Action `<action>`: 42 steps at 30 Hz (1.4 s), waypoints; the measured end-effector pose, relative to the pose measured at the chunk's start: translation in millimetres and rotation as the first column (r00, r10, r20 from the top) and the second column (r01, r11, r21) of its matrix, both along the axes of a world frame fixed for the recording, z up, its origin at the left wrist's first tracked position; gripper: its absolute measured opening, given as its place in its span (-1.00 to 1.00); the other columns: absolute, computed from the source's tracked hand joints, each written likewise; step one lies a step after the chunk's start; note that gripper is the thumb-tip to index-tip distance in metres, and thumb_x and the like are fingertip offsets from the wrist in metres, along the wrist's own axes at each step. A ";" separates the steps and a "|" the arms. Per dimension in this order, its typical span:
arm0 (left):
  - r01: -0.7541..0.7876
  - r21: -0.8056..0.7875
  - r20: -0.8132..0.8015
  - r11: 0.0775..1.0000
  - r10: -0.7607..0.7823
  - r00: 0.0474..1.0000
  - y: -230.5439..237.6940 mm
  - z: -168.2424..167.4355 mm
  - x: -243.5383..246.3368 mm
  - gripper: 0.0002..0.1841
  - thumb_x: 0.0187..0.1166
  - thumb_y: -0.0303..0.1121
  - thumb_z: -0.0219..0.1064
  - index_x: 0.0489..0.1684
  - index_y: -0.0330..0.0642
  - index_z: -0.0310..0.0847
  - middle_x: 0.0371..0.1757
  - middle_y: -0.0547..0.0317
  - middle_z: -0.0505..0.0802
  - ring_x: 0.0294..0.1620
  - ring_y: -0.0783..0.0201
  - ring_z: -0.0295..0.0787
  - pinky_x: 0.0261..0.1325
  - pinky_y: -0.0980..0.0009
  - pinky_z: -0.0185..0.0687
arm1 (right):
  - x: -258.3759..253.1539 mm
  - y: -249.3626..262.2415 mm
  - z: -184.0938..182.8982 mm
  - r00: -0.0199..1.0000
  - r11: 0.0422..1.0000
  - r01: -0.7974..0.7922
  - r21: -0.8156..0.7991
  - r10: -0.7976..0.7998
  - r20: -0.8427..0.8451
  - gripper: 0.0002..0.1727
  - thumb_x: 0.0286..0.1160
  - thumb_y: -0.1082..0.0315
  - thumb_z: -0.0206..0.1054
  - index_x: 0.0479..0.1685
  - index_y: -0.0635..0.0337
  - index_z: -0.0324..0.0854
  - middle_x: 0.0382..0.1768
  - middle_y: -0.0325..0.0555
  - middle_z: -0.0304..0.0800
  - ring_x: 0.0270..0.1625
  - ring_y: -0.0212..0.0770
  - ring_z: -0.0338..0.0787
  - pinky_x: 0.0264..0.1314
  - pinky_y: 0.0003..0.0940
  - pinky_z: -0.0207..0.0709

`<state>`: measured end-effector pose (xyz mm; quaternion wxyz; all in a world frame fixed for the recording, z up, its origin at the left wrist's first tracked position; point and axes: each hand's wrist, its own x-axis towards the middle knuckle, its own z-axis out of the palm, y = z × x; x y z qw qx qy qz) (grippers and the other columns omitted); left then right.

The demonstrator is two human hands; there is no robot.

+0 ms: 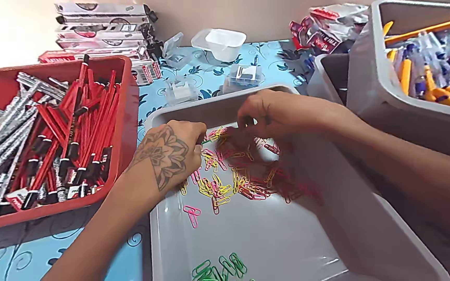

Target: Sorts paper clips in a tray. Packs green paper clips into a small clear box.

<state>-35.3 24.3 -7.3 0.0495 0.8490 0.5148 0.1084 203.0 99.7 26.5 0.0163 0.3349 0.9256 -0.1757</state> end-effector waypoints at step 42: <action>-0.021 -0.008 -0.029 1.000 0.020 0.999 -3.9 2.5 2.0 -0.95 0.57 -0.42 0.34 -0.25 -0.16 0.69 -0.49 0.03 0.71 -0.47 -0.06 0.70 -0.50 -0.05 0.43 | -13.9 1.4 -19.0 0.997 0.994 0.019 -0.103 -0.026 -0.069 -0.79 0.65 0.36 0.30 -0.32 0.29 0.72 -0.49 -0.15 0.63 -0.41 -0.31 0.58 -0.34 -0.30 0.42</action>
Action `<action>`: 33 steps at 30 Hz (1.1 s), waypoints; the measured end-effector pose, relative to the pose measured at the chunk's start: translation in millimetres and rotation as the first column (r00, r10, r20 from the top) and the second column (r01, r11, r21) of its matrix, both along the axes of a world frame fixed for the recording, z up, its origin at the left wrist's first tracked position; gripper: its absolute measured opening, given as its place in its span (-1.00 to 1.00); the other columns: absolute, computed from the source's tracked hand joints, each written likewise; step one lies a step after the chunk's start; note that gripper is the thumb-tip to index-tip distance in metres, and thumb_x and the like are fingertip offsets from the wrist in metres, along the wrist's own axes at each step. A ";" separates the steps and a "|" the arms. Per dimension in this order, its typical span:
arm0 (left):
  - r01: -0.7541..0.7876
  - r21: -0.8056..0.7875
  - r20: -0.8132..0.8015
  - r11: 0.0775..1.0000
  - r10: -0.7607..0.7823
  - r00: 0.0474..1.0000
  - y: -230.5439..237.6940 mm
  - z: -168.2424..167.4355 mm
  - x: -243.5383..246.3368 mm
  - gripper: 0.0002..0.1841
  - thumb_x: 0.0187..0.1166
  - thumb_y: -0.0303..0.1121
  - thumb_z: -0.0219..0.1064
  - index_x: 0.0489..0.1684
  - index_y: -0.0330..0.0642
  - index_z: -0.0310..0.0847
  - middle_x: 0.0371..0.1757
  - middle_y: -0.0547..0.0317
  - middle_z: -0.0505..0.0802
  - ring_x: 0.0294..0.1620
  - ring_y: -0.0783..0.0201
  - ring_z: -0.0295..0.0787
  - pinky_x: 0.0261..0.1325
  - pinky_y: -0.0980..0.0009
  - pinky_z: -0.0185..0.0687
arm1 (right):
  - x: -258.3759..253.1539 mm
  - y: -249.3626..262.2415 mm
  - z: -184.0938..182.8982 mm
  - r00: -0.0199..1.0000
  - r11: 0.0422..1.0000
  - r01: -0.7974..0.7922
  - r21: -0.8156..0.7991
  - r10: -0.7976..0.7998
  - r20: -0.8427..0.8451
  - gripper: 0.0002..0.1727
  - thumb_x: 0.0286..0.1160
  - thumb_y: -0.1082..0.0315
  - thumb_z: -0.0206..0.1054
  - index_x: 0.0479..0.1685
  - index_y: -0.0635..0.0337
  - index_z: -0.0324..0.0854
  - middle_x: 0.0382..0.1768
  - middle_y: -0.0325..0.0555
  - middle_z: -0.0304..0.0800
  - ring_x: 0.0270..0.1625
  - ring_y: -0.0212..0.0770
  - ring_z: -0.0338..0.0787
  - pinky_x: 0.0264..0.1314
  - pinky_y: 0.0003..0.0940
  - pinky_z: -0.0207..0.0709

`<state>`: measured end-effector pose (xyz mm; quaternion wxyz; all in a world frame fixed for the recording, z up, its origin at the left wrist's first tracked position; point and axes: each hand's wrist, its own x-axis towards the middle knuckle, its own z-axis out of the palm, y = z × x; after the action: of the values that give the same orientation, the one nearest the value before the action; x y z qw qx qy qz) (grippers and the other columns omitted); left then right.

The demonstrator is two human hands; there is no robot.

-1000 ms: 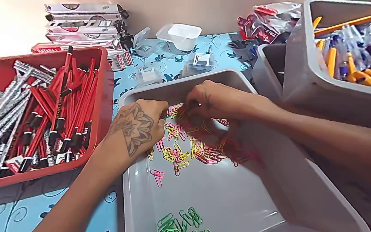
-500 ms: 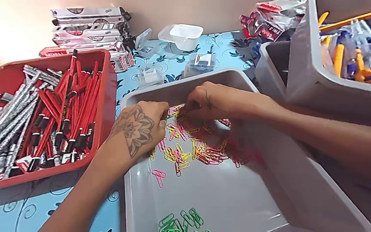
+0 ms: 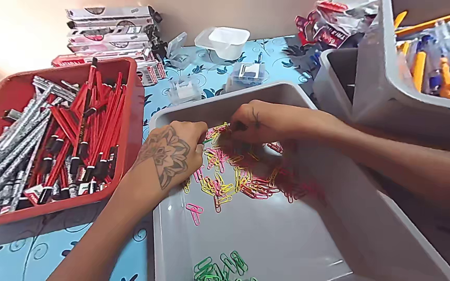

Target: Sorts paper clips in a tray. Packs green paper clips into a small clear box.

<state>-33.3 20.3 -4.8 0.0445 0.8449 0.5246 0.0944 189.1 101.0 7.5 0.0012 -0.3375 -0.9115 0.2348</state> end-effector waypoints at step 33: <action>-0.040 -0.108 -0.019 0.993 0.039 0.999 5.7 9.8 7.4 -0.91 0.55 -0.40 0.37 -0.16 -0.20 0.69 -0.37 0.00 0.75 -0.26 -0.04 0.76 -0.28 0.02 0.52 | -4.2 -28.3 14.9 0.923 0.720 -0.367 -0.589 0.202 -0.328 -0.80 0.64 0.42 0.25 -0.26 0.20 0.78 -0.56 -0.43 0.73 -0.55 -0.67 0.61 -0.55 -0.77 0.44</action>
<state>-25.9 26.0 5.1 0.0838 0.8315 0.5459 0.0595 185.0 72.7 22.3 -0.0399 -0.1415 -0.8103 0.5673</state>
